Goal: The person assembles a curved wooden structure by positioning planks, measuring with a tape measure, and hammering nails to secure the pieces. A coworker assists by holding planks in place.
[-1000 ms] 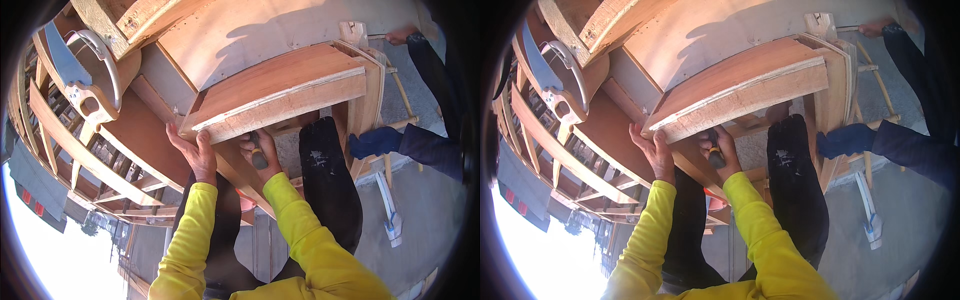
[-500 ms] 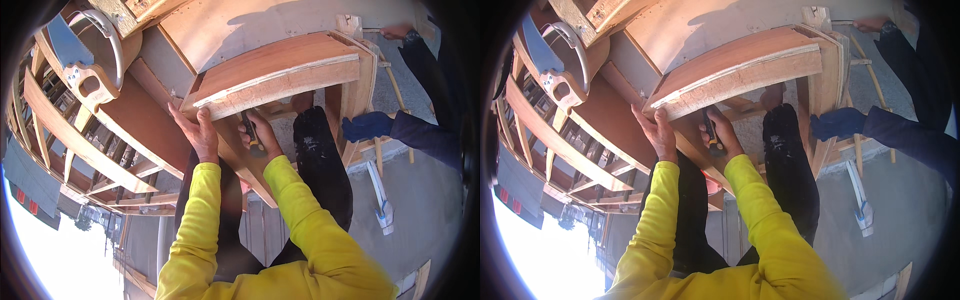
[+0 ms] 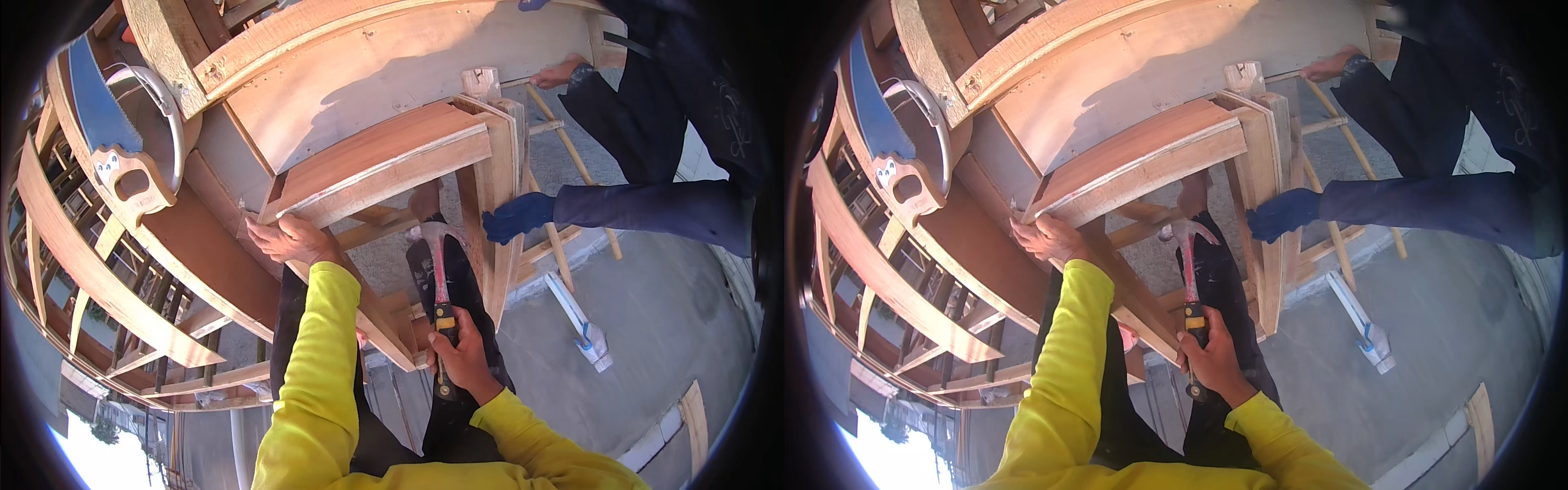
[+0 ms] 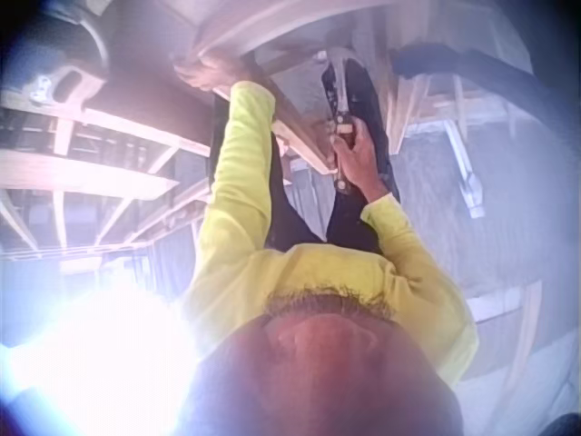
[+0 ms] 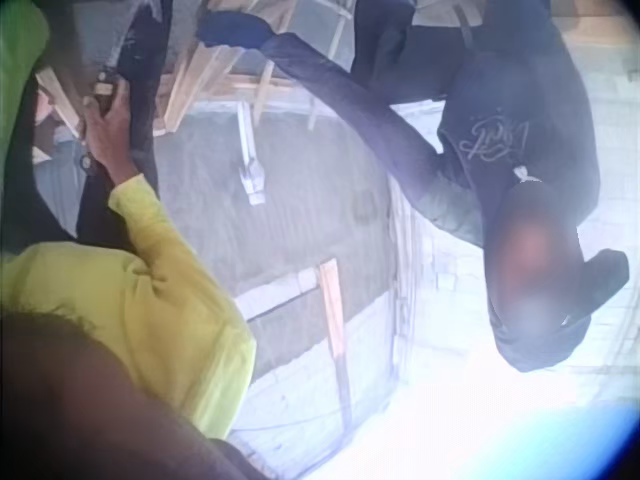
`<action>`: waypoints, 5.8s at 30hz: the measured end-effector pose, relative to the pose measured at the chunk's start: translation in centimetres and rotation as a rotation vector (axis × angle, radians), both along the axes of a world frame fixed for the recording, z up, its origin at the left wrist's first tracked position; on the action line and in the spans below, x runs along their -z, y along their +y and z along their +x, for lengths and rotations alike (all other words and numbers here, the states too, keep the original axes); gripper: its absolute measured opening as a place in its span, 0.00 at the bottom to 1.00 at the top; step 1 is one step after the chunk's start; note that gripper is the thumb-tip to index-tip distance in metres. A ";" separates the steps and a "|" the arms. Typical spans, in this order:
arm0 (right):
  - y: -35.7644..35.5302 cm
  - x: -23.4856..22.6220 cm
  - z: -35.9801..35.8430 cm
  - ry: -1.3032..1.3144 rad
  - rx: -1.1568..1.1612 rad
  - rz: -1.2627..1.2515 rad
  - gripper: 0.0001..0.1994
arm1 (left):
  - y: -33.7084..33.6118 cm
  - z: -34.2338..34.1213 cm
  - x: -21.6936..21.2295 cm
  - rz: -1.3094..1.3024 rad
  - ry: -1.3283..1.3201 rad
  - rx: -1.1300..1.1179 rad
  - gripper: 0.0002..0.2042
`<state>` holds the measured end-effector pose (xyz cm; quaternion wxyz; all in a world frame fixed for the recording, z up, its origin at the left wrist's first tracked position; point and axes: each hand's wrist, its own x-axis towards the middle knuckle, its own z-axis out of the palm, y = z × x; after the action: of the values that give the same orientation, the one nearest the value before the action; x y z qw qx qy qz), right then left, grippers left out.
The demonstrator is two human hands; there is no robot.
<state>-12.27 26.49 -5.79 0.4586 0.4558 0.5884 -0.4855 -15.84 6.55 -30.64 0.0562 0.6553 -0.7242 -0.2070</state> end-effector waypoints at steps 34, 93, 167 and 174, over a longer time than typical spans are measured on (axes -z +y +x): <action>7.7 19.5 -2.7 0.551 -0.074 0.277 0.03 | -0.3 -1.3 0.2 -0.148 -0.206 -0.106 0.25; 9.0 17.5 -1.5 1.086 -0.271 0.322 0.18 | -1.8 -0.1 0.3 -0.551 0.213 0.698 0.21; 8.8 29.0 5.4 0.530 0.468 -0.195 0.23 | -0.1 -2.1 1.0 -0.337 0.121 1.248 0.20; -2.5 34.9 -5.8 0.525 1.103 -0.459 0.07 | 0.1 -2.5 1.8 -0.321 0.148 1.289 0.18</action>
<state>-18.04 24.04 -40.68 0.0691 0.4476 0.2418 -0.8582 -18.39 6.67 -32.47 0.0676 0.0591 -0.9870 -0.1333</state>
